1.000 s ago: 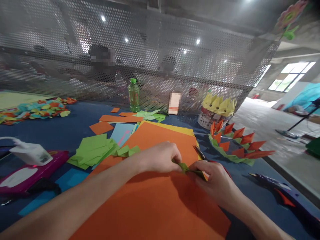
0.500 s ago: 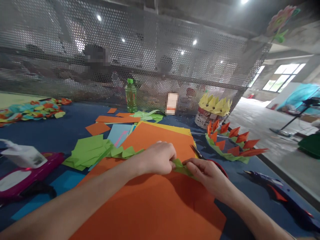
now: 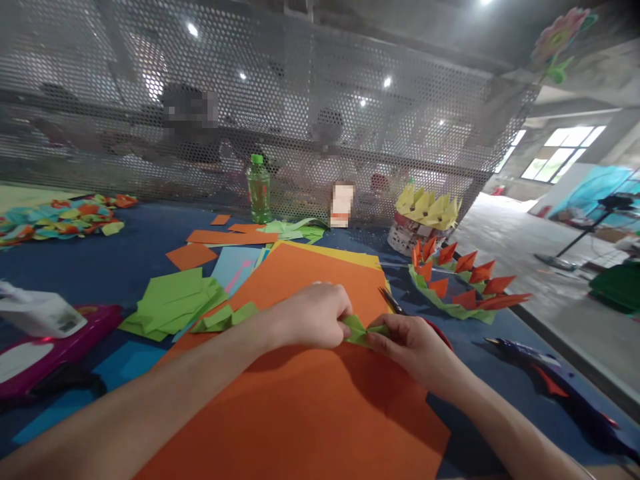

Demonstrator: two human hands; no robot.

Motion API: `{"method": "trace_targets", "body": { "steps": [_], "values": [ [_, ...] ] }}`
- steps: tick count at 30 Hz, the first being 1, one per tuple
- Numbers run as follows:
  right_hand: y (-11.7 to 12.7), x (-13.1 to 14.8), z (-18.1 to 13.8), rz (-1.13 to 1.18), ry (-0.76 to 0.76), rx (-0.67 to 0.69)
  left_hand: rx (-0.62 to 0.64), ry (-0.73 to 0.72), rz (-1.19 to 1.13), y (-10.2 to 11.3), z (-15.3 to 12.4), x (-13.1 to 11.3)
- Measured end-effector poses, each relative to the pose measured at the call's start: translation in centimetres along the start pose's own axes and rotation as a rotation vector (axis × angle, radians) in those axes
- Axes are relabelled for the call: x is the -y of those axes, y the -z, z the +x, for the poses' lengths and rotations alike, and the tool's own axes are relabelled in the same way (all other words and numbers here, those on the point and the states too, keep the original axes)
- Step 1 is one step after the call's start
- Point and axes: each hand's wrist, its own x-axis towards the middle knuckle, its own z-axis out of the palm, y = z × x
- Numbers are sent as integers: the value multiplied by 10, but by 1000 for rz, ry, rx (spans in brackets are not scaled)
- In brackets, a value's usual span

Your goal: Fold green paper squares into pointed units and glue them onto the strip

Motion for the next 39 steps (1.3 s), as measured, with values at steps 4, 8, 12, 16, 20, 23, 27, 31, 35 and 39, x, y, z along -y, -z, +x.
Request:
{"method": "trace_targets", "body": {
  "steps": [4,8,12,16,20,23,27,31,35,39],
  "values": [
    [-2,1,-2,-39,39,-58,-16,-2,53,0,0,-2],
    [-6,-1,-7,-92,89,-142,-78,-3,142,-1,2,-7],
    [-9,-5,-6,-117,99,-184,-146,-16,235,-2,4,-11],
    [-8,-9,-2,-123,87,-162,-175,-35,303,-2,3,-15],
    [-9,-10,0,-102,96,-116,-209,-64,345,-4,2,-20],
    [-11,-10,-1,-109,97,-120,-229,-82,356,-7,1,-24],
    [-12,-4,-5,-139,130,-146,-242,-96,358,-8,-2,-28],
    [-12,1,-10,-172,168,-160,-242,-125,359,-10,-1,-30],
    [-12,0,-10,-189,158,-139,-227,-124,373,-11,2,-28],
    [-12,-5,-6,-198,160,-119,-209,-110,380,-9,2,-28]
  ]
}}
